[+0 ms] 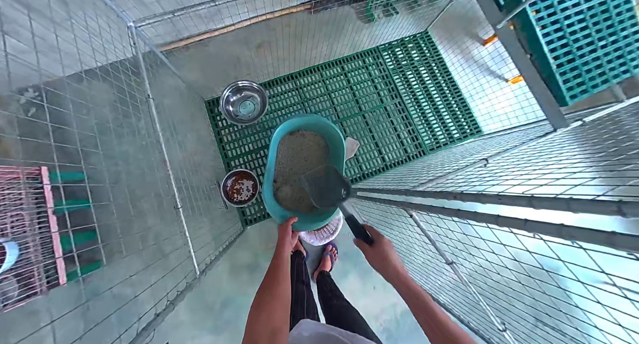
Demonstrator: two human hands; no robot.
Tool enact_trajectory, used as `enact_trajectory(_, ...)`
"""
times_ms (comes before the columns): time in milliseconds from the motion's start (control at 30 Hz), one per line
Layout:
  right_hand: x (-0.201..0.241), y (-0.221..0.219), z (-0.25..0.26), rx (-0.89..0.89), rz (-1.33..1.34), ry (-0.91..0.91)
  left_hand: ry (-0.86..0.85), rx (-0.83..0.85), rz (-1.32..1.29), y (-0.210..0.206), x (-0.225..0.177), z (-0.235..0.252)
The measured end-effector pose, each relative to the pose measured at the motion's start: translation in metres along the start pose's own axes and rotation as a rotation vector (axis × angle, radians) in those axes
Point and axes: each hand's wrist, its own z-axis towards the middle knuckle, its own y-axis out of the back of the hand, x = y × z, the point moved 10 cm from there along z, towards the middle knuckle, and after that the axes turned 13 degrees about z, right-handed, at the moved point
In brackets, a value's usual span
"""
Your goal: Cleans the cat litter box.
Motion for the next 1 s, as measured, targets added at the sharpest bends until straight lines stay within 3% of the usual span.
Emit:
enact_trajectory(133,0.061,-0.037,0.073,0.136,0.134,-0.075,-0.021,-0.063,-0.135,0.001,0.019,0.007)
enact_trajectory(267,0.085,-0.064,0.088,0.168,0.311,-0.158,-0.055,-0.089,-0.187,0.007,0.045,0.015)
enact_trajectory(467,0.061,-0.076,0.059,0.079,0.359,-0.079,-0.058,-0.002,-0.256,0.02,0.105,0.038)
enact_trajectory(600,0.029,-0.079,0.091,-0.018,0.267,0.004,-0.042,0.021,-0.317,0.016,0.129,0.032)
enact_trajectory(833,-0.004,-0.081,0.124,-0.151,0.12,0.192,-0.02,-0.011,-0.318,0.013,0.108,0.014)
enact_trajectory(1000,-0.015,-0.055,0.092,-0.204,0.217,0.309,-0.054,-0.01,-0.292,0.005,0.081,0.005)
